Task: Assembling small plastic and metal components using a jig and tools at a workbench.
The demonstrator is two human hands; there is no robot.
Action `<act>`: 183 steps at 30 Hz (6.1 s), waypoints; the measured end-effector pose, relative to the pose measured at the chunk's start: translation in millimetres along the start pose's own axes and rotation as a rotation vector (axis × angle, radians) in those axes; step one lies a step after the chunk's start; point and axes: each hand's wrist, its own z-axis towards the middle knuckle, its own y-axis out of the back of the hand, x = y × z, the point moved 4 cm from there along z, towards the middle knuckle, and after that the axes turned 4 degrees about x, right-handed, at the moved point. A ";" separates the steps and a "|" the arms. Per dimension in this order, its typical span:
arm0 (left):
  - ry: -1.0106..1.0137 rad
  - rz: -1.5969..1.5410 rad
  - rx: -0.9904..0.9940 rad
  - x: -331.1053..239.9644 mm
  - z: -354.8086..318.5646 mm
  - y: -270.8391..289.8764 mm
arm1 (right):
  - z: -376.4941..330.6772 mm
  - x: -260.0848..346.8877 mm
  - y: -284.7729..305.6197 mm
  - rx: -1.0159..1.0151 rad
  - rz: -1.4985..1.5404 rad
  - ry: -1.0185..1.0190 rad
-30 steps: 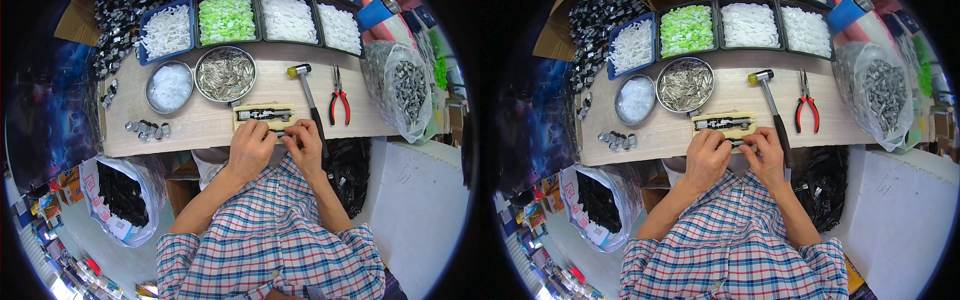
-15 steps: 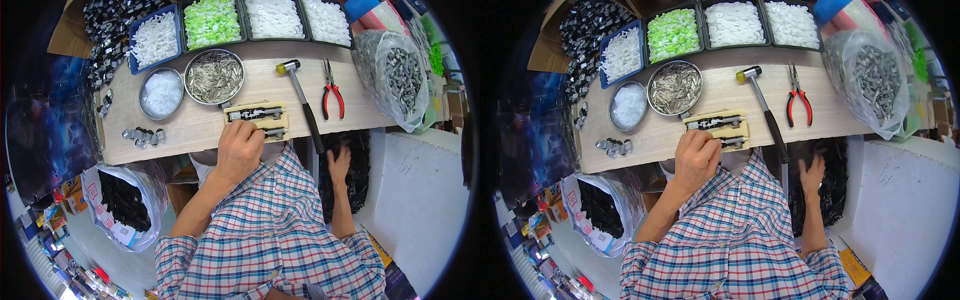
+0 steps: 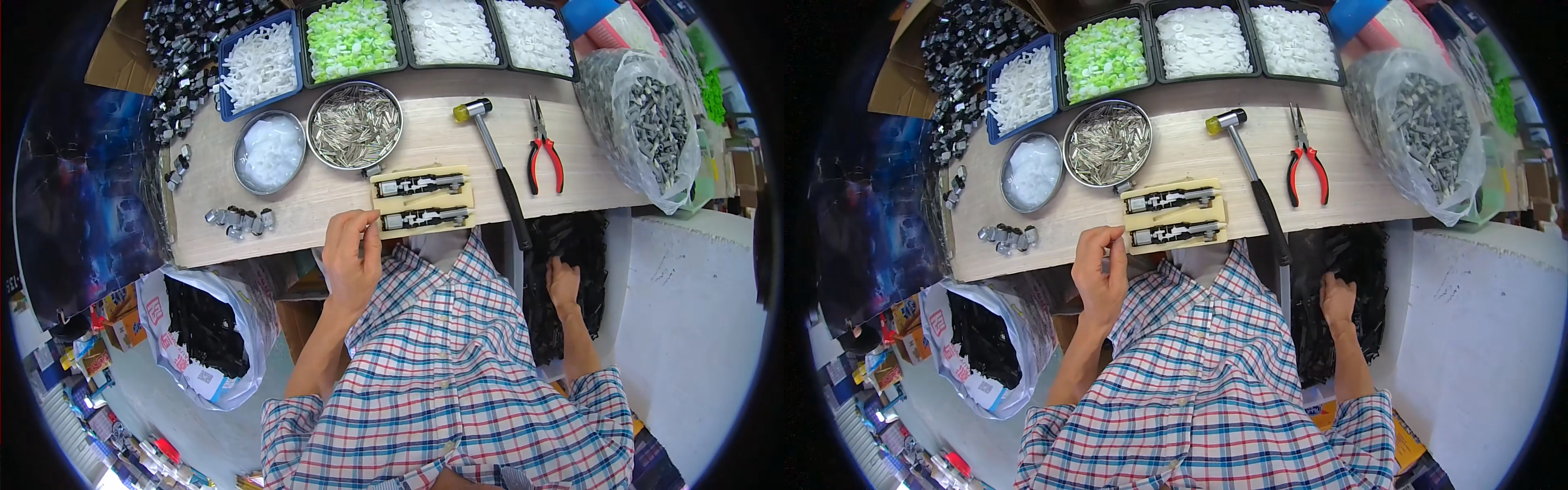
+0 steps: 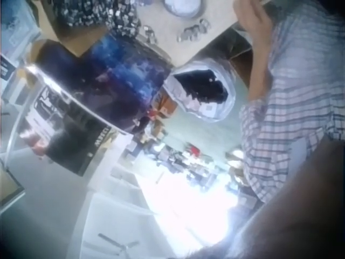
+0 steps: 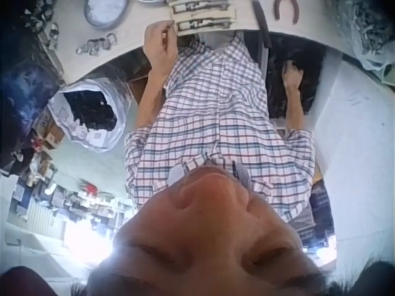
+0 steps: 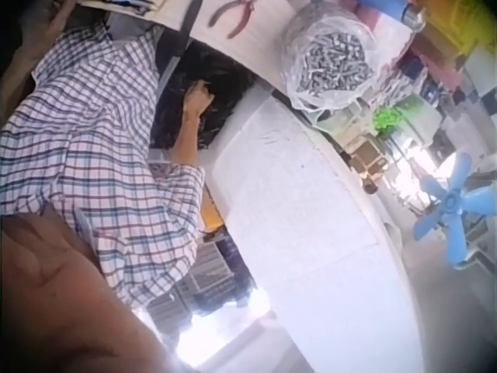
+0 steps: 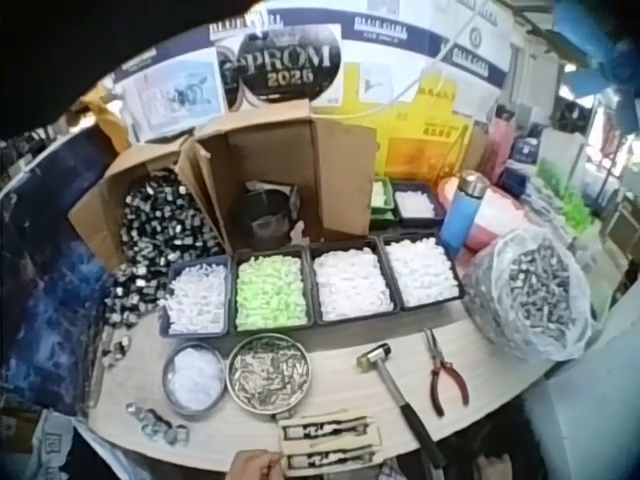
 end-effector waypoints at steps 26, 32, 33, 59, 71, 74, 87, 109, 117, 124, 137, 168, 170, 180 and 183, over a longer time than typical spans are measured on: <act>0.703 -1.709 0.518 -68.3 -13.3 -75.0 | 35.9 240.5 229.1 -0.320 1.064 0.864; 0.701 -1.644 0.304 -51.3 -10.1 -41.7 | 55.1 269.8 226.0 -0.297 1.025 1.003; 0.667 -1.588 0.214 -48.7 -7.4 -34.3 | 58.1 274.1 232.4 -0.338 1.018 1.002; 0.397 -1.037 -0.174 27.9 -64.2 40.5 | 105.1 228.4 222.0 -0.284 0.985 0.356; 0.351 -0.500 -0.056 10.8 -43.2 12.3 | 150.1 233.7 216.9 -0.297 0.618 0.488; 0.297 -0.329 -0.049 3.5 -26.4 9.2 | 154.0 236.4 215.3 -0.290 0.579 0.496; -0.254 0.254 0.100 -20.5 21.6 -28.4 | 75.7 94.1 173.3 -0.583 0.710 -0.166; -0.458 0.111 0.371 -5.0 68.1 -33.2 | -31.1 18.7 -13.7 0.006 0.315 -0.107; -0.490 0.171 0.334 -6.8 62.4 -28.5 | -36.1 11.0 3.6 -0.327 0.907 -0.401; 0.080 -0.442 0.340 -50.2 3.9 -24.2 | -3.7 120.3 141.3 -0.006 1.502 -0.247; 0.767 -0.840 0.204 -17.2 -43.0 -2.0 | 54.4 243.4 217.6 -0.253 0.720 0.633; -0.339 0.230 0.212 -16.8 9.4 -21.2 | 79.4 170.4 191.5 -0.480 0.559 0.164; -0.332 0.173 0.194 -18.0 11.2 -19.4 | 80.3 172.6 193.2 -0.421 0.622 0.099; -0.395 0.261 0.192 -13.0 7.7 -21.4 | 97.7 177.1 190.1 -0.341 0.449 0.188; -0.363 0.235 0.214 -24.9 11.4 -20.9 | 109.0 177.4 195.7 -0.235 0.568 0.047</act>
